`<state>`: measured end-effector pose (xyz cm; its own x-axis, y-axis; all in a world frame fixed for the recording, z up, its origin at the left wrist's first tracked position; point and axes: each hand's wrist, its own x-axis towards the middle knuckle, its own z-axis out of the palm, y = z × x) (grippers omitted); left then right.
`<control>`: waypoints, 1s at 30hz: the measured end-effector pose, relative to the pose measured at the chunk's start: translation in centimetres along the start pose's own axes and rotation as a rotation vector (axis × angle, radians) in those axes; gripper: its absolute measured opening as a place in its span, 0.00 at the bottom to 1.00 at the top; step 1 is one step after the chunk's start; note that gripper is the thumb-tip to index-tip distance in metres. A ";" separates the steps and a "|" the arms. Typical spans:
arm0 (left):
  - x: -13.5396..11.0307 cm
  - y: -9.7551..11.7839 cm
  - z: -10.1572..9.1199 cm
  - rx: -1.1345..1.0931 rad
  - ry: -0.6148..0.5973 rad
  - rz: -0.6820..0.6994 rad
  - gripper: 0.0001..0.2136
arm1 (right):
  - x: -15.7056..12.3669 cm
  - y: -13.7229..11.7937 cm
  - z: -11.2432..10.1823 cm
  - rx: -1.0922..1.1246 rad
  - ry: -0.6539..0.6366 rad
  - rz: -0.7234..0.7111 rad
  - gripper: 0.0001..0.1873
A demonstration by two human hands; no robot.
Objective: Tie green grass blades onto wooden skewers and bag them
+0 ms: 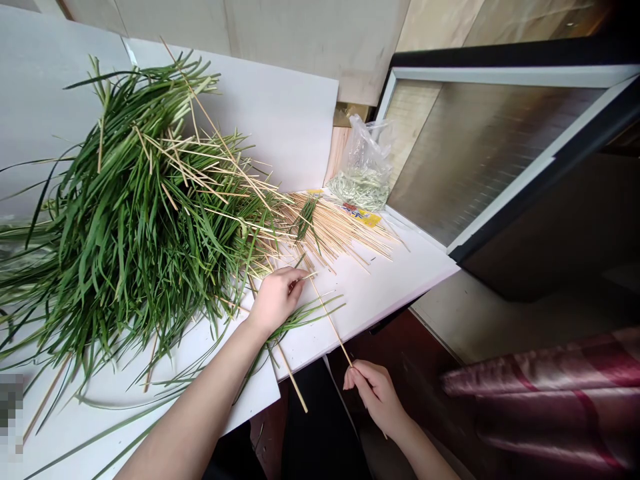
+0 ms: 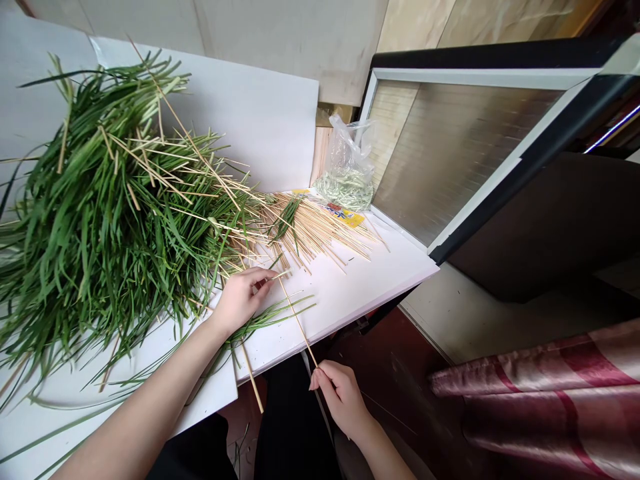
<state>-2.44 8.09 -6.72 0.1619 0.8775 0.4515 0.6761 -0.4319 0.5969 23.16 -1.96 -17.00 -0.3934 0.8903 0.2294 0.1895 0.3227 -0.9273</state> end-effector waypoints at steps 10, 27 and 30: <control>0.3 0.1 -0.3 -0.295 -0.005 -0.224 0.09 | 0.1 0.1 0.1 0.008 0.013 -0.012 0.21; 0.6 0.8 -0.6 -1.054 -0.048 -0.551 0.15 | 0.0 0.0 0.1 0.045 0.016 -0.056 0.20; 0.5 1.1 -0.5 -1.125 -0.065 -0.592 0.14 | -0.1 0.1 0.1 0.045 0.032 -0.071 0.20</control>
<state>-2.03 7.97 -5.49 0.1020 0.9907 -0.0897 -0.3180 0.1179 0.9407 23.09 -2.07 -17.17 -0.3758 0.8754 0.3040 0.1214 0.3717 -0.9204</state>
